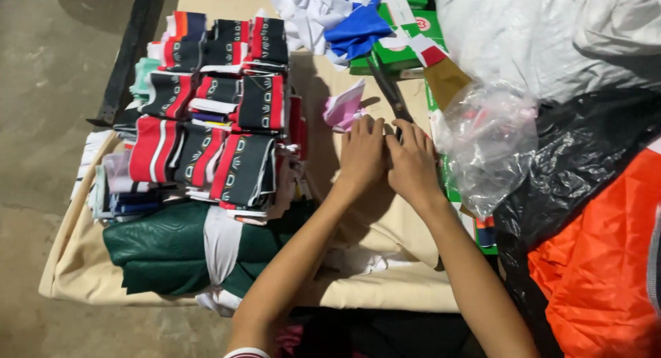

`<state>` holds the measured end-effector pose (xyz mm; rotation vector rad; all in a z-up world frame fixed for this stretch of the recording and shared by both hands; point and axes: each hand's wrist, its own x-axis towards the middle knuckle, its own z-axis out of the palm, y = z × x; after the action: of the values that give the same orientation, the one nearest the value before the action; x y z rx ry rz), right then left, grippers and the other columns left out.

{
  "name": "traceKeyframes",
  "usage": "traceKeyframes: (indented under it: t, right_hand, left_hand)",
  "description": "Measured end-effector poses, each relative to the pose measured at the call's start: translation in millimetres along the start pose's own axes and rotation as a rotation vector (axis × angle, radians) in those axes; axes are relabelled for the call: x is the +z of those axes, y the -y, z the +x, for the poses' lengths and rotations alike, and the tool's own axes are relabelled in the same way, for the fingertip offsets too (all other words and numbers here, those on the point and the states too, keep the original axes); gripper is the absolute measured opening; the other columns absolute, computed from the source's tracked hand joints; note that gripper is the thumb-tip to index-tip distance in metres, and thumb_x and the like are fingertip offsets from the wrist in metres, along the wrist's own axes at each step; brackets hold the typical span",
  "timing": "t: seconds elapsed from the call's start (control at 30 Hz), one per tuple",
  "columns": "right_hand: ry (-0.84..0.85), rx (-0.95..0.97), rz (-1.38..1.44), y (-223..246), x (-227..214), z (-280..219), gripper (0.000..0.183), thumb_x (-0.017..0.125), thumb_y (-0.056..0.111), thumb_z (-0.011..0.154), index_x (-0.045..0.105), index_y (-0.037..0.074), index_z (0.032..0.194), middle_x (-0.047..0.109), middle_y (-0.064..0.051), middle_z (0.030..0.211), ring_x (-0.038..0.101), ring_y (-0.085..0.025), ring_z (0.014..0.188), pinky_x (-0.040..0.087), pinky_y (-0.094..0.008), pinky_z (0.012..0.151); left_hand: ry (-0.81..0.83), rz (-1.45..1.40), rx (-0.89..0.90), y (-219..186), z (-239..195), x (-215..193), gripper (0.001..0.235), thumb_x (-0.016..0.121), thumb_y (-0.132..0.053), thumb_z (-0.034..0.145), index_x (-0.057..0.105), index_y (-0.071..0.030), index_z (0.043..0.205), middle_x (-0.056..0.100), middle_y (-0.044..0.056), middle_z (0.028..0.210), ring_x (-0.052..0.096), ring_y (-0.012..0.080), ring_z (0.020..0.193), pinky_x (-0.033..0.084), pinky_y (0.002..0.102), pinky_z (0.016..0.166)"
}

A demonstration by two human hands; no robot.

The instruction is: The person is organizing small fabric strips by picking them from a pile, trimming loose threads or separating them with scissors, and then stacking them neatly.

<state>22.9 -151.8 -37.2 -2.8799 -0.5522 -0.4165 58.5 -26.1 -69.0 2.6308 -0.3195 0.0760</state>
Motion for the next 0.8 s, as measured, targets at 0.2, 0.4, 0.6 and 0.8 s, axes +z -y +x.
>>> traceKeyframes:
  t: [0.2, 0.4, 0.6, 0.8]
  right_hand:
    - [-0.064, -0.008, 0.019, -4.3, 10.5, -5.6, 0.036, 0.079, 0.015, 0.072, 0.074, 0.008, 0.108, 0.057, -0.008, 0.134, 0.048, -0.030, 0.132, 0.042, -0.044, 0.097]
    - [-0.116, 0.025, 0.024, 0.9, 9.5, -4.4, 0.025, 0.076, 0.022, 0.083, 0.073, 0.011, 0.106, 0.059, -0.006, 0.131, 0.052, -0.027, 0.128, 0.041, -0.045, 0.098]
    - [-0.217, 0.060, 0.096, 2.5, 12.0, -4.8, 0.044, 0.067, 0.012, 0.087, 0.061, 0.014, 0.131, 0.057, -0.004, 0.135, 0.053, -0.024, 0.130, 0.035, -0.046, 0.105]
    - [-0.476, 0.053, 0.447, -2.0, 6.5, -1.7, 0.024, 0.072, 0.001, 0.096, 0.073, 0.006, 0.119, 0.074, -0.011, 0.102, 0.074, -0.032, 0.095, 0.057, -0.036, 0.081]
  left_hand:
    - [-0.102, 0.020, -0.072, 4.2, -5.6, -25.8, 0.080, 0.081, -0.020, 0.082, 0.044, 0.001, 0.149, 0.043, 0.028, 0.141, 0.044, 0.0422, 0.128, 0.044, 0.049, 0.100]
    - [-0.277, -0.043, -0.030, 33.8, 6.5, 9.1, 0.006, 0.073, -0.008, 0.081, 0.072, -0.010, 0.086, 0.062, 0.009, 0.098, 0.062, 0.0321, 0.089, 0.050, 0.042, 0.069]
    - [-0.249, -0.225, 0.027, 12.5, -4.0, -13.7, 0.019, 0.070, -0.017, 0.083, 0.068, -0.018, 0.103, 0.065, 0.005, 0.099, 0.069, 0.0305, 0.094, 0.055, 0.044, 0.076]
    - [-0.325, -0.667, 0.161, -5.1, -13.5, -37.4, 0.008, 0.072, -0.019, 0.091, 0.071, -0.016, 0.098, 0.067, 0.005, 0.089, 0.070, 0.0296, 0.087, 0.057, 0.038, 0.077]
